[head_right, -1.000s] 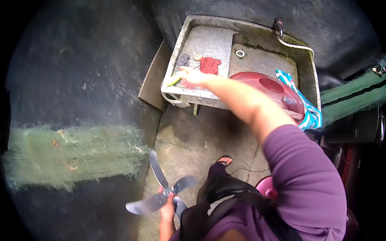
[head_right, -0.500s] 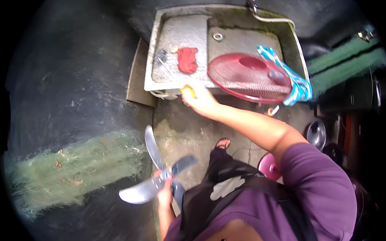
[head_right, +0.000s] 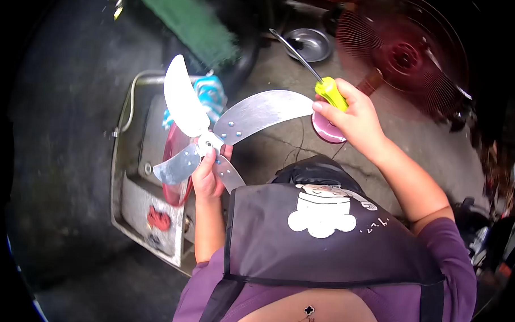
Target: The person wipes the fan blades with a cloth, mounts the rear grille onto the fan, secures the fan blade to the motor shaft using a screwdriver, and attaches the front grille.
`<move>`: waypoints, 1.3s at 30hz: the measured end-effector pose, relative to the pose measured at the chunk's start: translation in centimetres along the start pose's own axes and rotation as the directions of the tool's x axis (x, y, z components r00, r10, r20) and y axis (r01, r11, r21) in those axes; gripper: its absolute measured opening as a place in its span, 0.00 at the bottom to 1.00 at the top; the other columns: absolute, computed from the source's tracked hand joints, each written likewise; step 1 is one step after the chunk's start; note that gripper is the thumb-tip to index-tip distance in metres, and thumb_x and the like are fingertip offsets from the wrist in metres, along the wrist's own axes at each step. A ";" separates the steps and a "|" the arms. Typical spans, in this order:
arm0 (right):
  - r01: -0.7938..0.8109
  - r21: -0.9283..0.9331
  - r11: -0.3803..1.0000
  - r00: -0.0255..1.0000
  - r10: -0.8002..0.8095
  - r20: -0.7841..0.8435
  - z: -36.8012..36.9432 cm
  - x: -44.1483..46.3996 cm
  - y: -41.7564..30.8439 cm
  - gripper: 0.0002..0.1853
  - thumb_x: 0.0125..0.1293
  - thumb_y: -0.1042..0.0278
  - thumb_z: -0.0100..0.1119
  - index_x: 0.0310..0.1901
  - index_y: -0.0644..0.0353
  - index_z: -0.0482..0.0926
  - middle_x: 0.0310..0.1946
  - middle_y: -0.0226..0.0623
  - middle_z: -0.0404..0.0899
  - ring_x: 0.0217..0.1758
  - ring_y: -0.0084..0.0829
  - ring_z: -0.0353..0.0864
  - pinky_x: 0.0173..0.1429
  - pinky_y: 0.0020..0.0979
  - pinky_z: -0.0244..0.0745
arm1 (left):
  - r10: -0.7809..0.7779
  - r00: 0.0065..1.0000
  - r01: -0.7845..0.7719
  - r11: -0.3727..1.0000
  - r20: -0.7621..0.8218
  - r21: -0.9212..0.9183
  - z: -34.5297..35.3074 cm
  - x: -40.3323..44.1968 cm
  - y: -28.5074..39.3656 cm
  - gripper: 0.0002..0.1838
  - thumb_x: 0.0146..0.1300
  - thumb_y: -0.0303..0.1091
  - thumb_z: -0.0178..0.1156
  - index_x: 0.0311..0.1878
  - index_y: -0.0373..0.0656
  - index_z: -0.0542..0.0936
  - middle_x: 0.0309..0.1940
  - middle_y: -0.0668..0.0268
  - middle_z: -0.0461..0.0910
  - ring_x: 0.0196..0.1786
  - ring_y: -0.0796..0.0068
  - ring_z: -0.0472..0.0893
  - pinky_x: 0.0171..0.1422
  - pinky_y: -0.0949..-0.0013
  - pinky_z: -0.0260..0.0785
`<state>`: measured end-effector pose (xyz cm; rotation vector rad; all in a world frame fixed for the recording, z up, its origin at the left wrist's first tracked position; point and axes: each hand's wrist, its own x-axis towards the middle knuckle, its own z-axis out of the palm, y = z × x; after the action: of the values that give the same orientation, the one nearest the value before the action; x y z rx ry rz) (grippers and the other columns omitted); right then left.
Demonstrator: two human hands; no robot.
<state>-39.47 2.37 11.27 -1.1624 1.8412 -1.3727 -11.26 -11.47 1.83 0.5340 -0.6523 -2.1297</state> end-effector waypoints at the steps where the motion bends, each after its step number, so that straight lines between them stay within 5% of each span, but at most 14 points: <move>1: -0.011 -0.001 1.000 0.998 0.011 -0.062 -0.8 -1.4 -0.3 0.13 0.64 0.67 0.68 0.47 0.61 0.79 0.37 0.27 0.78 0.40 0.15 0.73 0.47 0.22 0.70 | -0.042 0.998 0.042 0.999 0.045 0.013 1.3 1.6 -0.2 0.27 0.64 0.24 0.62 0.65 0.44 0.65 0.58 0.62 0.72 0.60 0.65 0.76 0.65 0.53 0.74; 5: -0.010 0.215 0.977 0.937 0.085 -0.340 -3.9 -6.8 0.4 0.13 0.61 0.74 0.67 0.43 0.58 0.71 0.40 0.33 0.78 0.41 0.20 0.76 0.48 0.24 0.71 | -0.230 0.930 0.202 0.972 0.289 0.124 5.4 7.1 -3.3 0.30 0.54 0.22 0.69 0.60 0.44 0.71 0.54 0.63 0.73 0.59 0.64 0.77 0.68 0.54 0.72; 7: -0.001 0.481 0.876 0.900 0.211 -0.381 -8.0 -9.4 1.3 0.16 0.59 0.74 0.68 0.41 0.56 0.67 0.40 0.38 0.79 0.40 0.25 0.78 0.46 0.27 0.73 | -0.293 0.768 0.285 0.953 0.569 0.105 9.8 9.7 -7.0 0.29 0.52 0.21 0.70 0.58 0.45 0.72 0.48 0.65 0.73 0.56 0.65 0.78 0.66 0.57 0.72; 8: 0.028 0.526 0.850 0.864 0.245 -0.440 -12.5 -10.6 1.1 0.19 0.56 0.74 0.71 0.39 0.54 0.66 0.37 0.38 0.79 0.36 0.29 0.79 0.42 0.29 0.74 | -0.341 0.632 0.303 0.935 0.696 0.182 14.1 11.5 -10.1 0.26 0.54 0.21 0.69 0.57 0.53 0.79 0.46 0.70 0.70 0.58 0.63 0.77 0.70 0.54 0.69; 9: 0.046 0.531 0.846 0.852 0.244 -0.464 -15.2 -11.6 1.2 0.19 0.56 0.74 0.71 0.39 0.54 0.66 0.37 0.38 0.79 0.36 0.29 0.79 0.42 0.29 0.74 | -0.309 0.561 0.239 0.949 0.768 0.207 17.6 12.5 -12.2 0.31 0.54 0.23 0.70 0.62 0.56 0.76 0.44 0.70 0.70 0.52 0.64 0.77 0.67 0.56 0.69; 11: 0.192 0.529 0.827 0.900 0.067 -0.431 -18.8 -13.0 2.5 0.18 0.55 0.79 0.70 0.38 0.56 0.67 0.36 0.42 0.82 0.41 0.30 0.82 0.48 0.30 0.78 | -0.207 0.604 0.198 0.974 0.769 0.107 21.8 12.7 -15.9 0.38 0.53 0.26 0.72 0.68 0.56 0.71 0.43 0.70 0.71 0.49 0.64 0.76 0.67 0.56 0.66; 17: 0.250 0.674 0.696 0.949 -0.038 -0.313 -23.8 -15.4 4.2 0.23 0.47 0.87 0.74 0.36 0.56 0.68 0.36 0.45 0.83 0.42 0.39 0.84 0.47 0.38 0.79 | -0.233 0.658 0.252 0.964 0.716 0.083 25.4 13.4 -22.4 0.43 0.47 0.30 0.77 0.69 0.48 0.69 0.37 0.69 0.80 0.48 0.59 0.79 0.63 0.52 0.66; 19: 0.236 0.707 0.666 0.960 -0.049 -0.275 -25.1 -14.8 5.9 0.23 0.46 0.87 0.74 0.35 0.56 0.68 0.35 0.44 0.84 0.40 0.39 0.83 0.49 0.39 0.78 | -0.246 0.686 0.241 0.965 0.685 0.106 25.7 14.1 -24.0 0.36 0.49 0.33 0.77 0.63 0.48 0.73 0.35 0.70 0.80 0.48 0.60 0.79 0.63 0.55 0.66; 22: 0.135 0.723 0.678 0.984 -0.006 -0.178 -27.0 -14.9 7.4 0.22 0.47 0.86 0.74 0.34 0.56 0.68 0.37 0.44 0.85 0.41 0.38 0.85 0.53 0.38 0.76 | -0.269 0.704 0.207 0.963 0.658 0.172 26.4 14.3 -26.2 0.22 0.51 0.45 0.77 0.41 0.46 0.76 0.33 0.70 0.77 0.45 0.66 0.76 0.56 0.63 0.65; 26: 0.052 0.629 0.775 0.995 0.016 -0.102 -28.0 -15.1 10.0 0.18 0.51 0.83 0.74 0.37 0.60 0.72 0.39 0.43 0.86 0.46 0.35 0.86 0.53 0.35 0.78 | -0.280 0.747 0.218 0.960 0.602 0.176 25.7 14.5 -28.5 0.23 0.54 0.52 0.73 0.39 0.45 0.76 0.32 0.70 0.74 0.41 0.70 0.72 0.52 0.67 0.62; 28: -0.048 0.486 0.873 0.993 0.095 -0.073 -28.6 -15.6 11.0 0.12 0.58 0.78 0.71 0.40 0.63 0.77 0.39 0.38 0.86 0.47 0.29 0.85 0.53 0.31 0.79 | -0.294 0.772 0.189 0.952 0.563 0.239 25.1 14.7 -28.8 0.21 0.55 0.46 0.74 0.40 0.43 0.76 0.33 0.69 0.74 0.41 0.71 0.72 0.49 0.68 0.63; 32: -0.160 0.345 0.925 0.963 0.223 -0.149 -29.2 -16.5 13.9 0.10 0.58 0.80 0.69 0.36 0.61 0.75 0.38 0.36 0.84 0.48 0.32 0.82 0.54 0.35 0.75 | -0.313 0.776 0.124 0.927 0.547 0.354 24.3 16.3 -29.2 0.18 0.55 0.38 0.75 0.40 0.42 0.76 0.34 0.68 0.75 0.41 0.70 0.73 0.48 0.68 0.65; 36: -0.277 0.383 0.881 0.844 0.413 -0.342 -29.7 -18.0 16.3 0.11 0.59 0.75 0.70 0.35 0.58 0.74 0.39 0.33 0.82 0.43 0.24 0.77 0.48 0.27 0.70 | -0.349 0.805 0.039 0.839 0.480 0.543 24.9 17.7 -29.4 0.15 0.53 0.27 0.74 0.40 0.39 0.78 0.39 0.64 0.78 0.42 0.71 0.77 0.47 0.68 0.71; 39: -0.176 0.469 0.866 0.752 0.425 -0.504 -29.2 -18.0 17.4 0.08 0.60 0.77 0.68 0.36 0.58 0.76 0.38 0.27 0.81 0.41 0.17 0.74 0.47 0.23 0.71 | -0.413 0.805 -0.016 0.703 0.426 0.711 26.5 18.5 -29.4 0.13 0.52 0.18 0.71 0.40 0.35 0.79 0.41 0.60 0.79 0.42 0.71 0.81 0.47 0.70 0.77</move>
<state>-60.64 33.42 3.04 -0.1885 1.8978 -1.9285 -54.29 -3.99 1.60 0.3552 -1.8645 -2.2152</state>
